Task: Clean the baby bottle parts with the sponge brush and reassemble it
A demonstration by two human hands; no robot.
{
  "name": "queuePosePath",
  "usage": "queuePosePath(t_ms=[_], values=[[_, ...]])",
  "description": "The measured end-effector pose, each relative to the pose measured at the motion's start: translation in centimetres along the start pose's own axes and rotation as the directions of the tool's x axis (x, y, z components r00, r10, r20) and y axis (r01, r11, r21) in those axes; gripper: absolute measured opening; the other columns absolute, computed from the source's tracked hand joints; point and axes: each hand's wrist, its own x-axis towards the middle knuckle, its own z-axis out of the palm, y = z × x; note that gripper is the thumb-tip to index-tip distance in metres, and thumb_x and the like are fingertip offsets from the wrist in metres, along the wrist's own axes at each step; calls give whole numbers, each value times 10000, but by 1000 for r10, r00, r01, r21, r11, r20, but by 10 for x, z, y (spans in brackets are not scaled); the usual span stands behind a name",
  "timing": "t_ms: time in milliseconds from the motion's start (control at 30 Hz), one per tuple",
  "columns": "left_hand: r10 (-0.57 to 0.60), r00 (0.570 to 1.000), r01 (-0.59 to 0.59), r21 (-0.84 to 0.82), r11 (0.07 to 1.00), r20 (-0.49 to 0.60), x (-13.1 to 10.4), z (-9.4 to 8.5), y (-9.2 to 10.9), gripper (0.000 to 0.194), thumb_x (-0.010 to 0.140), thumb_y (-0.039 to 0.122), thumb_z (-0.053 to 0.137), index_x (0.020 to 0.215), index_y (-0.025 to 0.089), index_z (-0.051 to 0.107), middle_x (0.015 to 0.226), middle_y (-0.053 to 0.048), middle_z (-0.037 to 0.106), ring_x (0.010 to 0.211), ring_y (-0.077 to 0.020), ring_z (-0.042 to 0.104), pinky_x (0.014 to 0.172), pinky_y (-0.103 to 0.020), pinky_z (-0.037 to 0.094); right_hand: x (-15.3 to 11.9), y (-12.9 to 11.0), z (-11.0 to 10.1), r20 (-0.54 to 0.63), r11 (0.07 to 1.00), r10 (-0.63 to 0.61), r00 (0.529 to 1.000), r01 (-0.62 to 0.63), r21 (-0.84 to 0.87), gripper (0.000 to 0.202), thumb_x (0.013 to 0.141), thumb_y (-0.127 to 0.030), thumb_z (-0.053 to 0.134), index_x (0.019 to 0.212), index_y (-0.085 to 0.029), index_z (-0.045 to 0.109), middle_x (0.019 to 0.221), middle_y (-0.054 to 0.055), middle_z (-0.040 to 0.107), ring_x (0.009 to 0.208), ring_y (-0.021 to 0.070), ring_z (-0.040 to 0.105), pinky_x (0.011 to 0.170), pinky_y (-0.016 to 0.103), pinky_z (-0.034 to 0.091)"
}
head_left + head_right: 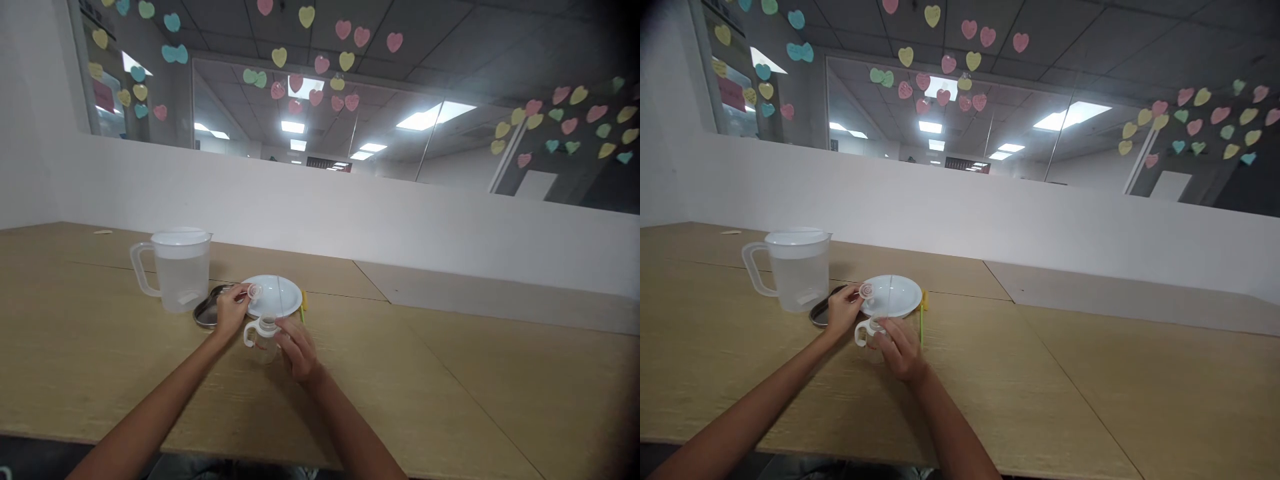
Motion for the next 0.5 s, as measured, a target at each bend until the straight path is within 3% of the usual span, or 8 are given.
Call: queuePosePath(t_ms=[267, 500], values=[[-35, 999, 36, -31, 999, 28, -6, -2, -9, 220, 752, 285, 513, 835, 149, 666, 891, -68, 697, 803, -177, 637, 725, -291, 529, 4, -16, 3, 63, 966, -257, 964, 255, 34, 117, 836, -96, 514, 820, -198, 569, 857, 83, 663, 873, 167, 621, 687, 298, 558], [-36, 996, 39, -38, 999, 79, -10, -1, -11, 198, 756, 284, 508, 807, 163, 656, 909, -67, 690, 848, -185, 627, 750, -306, 527, 5, -19, 6, 130, 972, -234, 964, 226, 70, 128, 833, -73, 499, 832, -169, 582, 828, 98, 658, 821, 172, 618, 681, 289, 543]])
